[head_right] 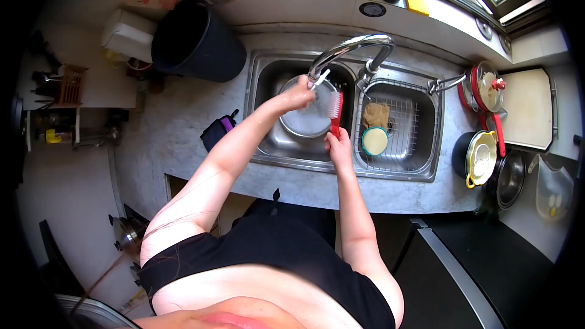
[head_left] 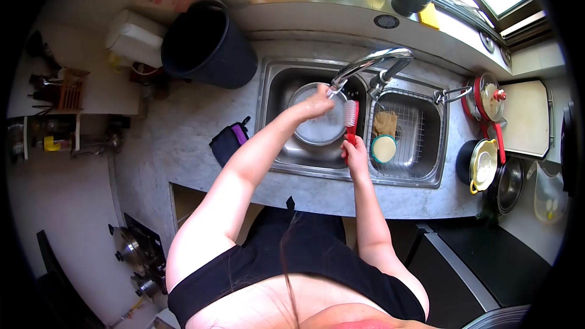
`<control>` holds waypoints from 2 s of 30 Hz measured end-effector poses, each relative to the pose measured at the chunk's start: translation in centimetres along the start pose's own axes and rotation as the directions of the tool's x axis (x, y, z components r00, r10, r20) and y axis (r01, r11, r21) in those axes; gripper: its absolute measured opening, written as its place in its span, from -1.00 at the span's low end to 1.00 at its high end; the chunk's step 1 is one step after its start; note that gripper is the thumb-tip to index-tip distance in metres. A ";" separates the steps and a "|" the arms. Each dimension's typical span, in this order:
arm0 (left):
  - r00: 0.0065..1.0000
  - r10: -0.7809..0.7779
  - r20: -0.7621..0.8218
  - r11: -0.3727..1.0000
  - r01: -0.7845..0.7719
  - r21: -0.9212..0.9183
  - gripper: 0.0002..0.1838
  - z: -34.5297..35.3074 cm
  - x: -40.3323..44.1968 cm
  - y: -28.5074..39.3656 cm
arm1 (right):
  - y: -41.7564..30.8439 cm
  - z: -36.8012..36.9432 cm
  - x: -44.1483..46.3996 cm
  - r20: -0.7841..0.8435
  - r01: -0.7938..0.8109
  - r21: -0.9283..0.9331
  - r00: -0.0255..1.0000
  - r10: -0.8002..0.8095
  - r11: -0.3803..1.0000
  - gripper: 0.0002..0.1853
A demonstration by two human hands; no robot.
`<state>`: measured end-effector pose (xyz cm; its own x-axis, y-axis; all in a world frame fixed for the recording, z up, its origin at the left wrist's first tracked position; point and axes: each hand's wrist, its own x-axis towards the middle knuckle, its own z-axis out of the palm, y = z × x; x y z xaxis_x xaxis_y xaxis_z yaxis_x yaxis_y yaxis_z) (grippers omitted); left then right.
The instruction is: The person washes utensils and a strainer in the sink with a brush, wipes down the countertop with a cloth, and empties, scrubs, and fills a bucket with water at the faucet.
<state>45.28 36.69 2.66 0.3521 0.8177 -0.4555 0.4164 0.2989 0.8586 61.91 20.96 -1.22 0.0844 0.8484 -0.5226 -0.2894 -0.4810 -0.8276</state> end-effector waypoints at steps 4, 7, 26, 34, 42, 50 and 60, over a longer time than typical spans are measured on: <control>0.951 0.296 0.091 0.642 -0.268 0.719 -0.56 -5.3 -3.3 2.1 | 0.3 -0.6 -0.2 0.002 0.025 0.024 1.000 -0.025 0.999 -0.80; 0.923 0.384 0.010 0.464 -0.202 0.862 -0.70 -10.1 -7.1 7.5 | 0.6 -1.3 -0.3 0.002 0.032 0.050 0.999 -0.033 0.998 -0.81; 0.831 0.534 -0.156 0.050 0.153 0.987 -0.75 -33.5 -6.0 28.2 | 0.9 -3.2 -1.8 -0.065 -0.020 0.093 0.998 0.026 0.995 -0.76; 0.797 0.572 -0.193 -0.129 0.320 0.938 -0.60 -31.1 -5.4 31.2 | 2.1 -4.5 -1.8 -0.082 -0.002 0.088 0.997 0.009 0.996 -0.78; 0.839 0.482 -0.250 -0.162 0.366 0.916 -0.85 -31.3 -1.7 27.7 | 2.0 -4.3 -2.1 -0.104 -0.004 0.092 0.994 0.014 0.996 -0.78; 0.102 0.895 -0.434 0.434 -0.424 0.795 -0.55 -30.8 1.4 22.1 | 1.2 -3.1 -2.2 -0.017 -0.022 0.082 1.000 0.024 0.996 -0.74; 0.227 0.901 -0.369 0.433 -0.526 0.732 -0.42 -12.7 -9.6 6.3 | -6.1 5.0 2.7 0.328 -0.023 0.090 0.945 -0.008 0.996 -0.64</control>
<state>33.88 36.92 15.40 0.1459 0.6369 0.7570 0.6083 -0.6612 0.4391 59.14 27.24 3.42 -0.2304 0.8779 -0.4198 -0.3762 -0.4782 -0.7936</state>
